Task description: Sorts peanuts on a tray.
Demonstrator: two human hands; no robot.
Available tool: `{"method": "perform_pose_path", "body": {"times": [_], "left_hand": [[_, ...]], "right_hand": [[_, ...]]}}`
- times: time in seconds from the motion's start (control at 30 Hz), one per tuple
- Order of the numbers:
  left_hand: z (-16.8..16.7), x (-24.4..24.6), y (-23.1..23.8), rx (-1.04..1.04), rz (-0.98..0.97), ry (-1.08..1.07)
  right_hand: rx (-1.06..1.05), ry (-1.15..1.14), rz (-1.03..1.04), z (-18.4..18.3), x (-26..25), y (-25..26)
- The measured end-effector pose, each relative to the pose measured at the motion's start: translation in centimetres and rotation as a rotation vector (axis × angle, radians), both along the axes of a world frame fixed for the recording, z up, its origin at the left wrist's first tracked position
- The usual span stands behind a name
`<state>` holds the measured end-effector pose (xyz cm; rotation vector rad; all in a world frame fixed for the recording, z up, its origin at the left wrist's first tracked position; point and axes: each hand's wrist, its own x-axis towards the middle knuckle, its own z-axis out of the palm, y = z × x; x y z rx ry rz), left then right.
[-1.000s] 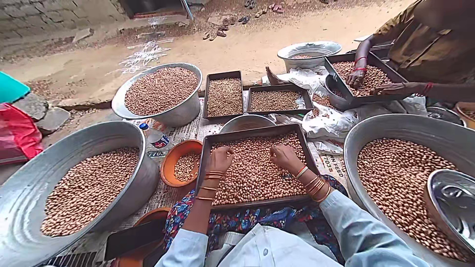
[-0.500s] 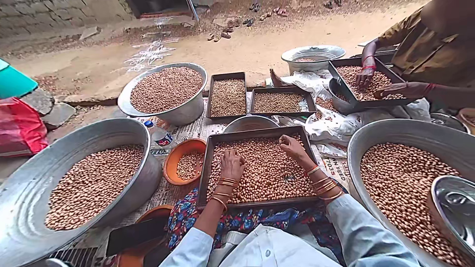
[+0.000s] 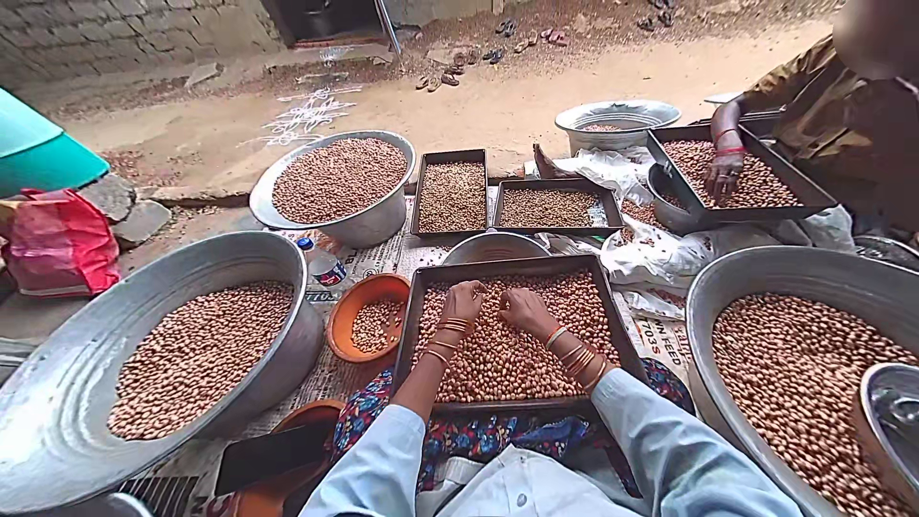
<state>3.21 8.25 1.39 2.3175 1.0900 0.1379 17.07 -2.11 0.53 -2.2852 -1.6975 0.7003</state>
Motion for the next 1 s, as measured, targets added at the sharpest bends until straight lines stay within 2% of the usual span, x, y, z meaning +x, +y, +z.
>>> {"method": "perform_pose_path", "body": {"times": [0.07, 0.13, 0.2, 0.27, 0.37, 0.43, 0.5, 0.6, 0.7, 0.8, 0.9, 1.0], "left_hand": [[-0.9, 0.9, 0.2, 0.02, -0.055, 0.107], [-1.4, 1.2, 0.3, 0.028, -0.067, 0.161], [-1.7, 0.9, 0.7, 0.013, -0.037, 0.101], [-1.4, 0.1, 1.3, -0.08, 0.057, -0.05], [-0.8, -2.0, 2.7, -0.33, 0.221, -0.379], [-0.3, -3.6, 2.8, -0.408, 0.269, -0.513], [0.3, -4.8, 2.4, -0.352, 0.237, -0.41], [0.6, -5.3, 1.2, -0.219, 0.107, -0.113], [0.5, -4.5, -0.3, -0.218, 0.02, -0.003], [0.1, -3.6, -1.8, -0.356, -0.091, -0.034], [-0.4, -3.0, -3.9, -0.587, -0.164, -0.141], [-0.4, -3.2, -4.4, -0.797, -0.216, -0.25]], "right_hand": [[0.04, 0.096, -0.041, 0.0, 0.9, 0.0], [0.137, 0.293, -0.158, 0.3, 2.5, -0.3], [0.265, 0.444, -0.309, 0.5, 3.7, -0.7], [0.285, 0.439, -0.354, 0.6, 4.1, -0.9], [0.159, 0.278, -0.193, 0.2, 2.9, -0.5], [0.117, 0.139, -0.077, -0.4, 1.5, -0.1], [0.09, 0.068, -0.029, -0.9, 0.5, 0.1], [0.057, 0.038, -0.029, -0.9, -0.2, 0.2], [0.029, 0.04, -0.023, -0.3, -0.1, -0.2], [0.072, 0.049, 0.022, 2.5, -0.7, -1.3], [0.153, 0.104, 0.111, 5.8, -2.6, -2.8], [0.208, 0.14, 0.158, 7.5, -3.3, -3.9]]}}
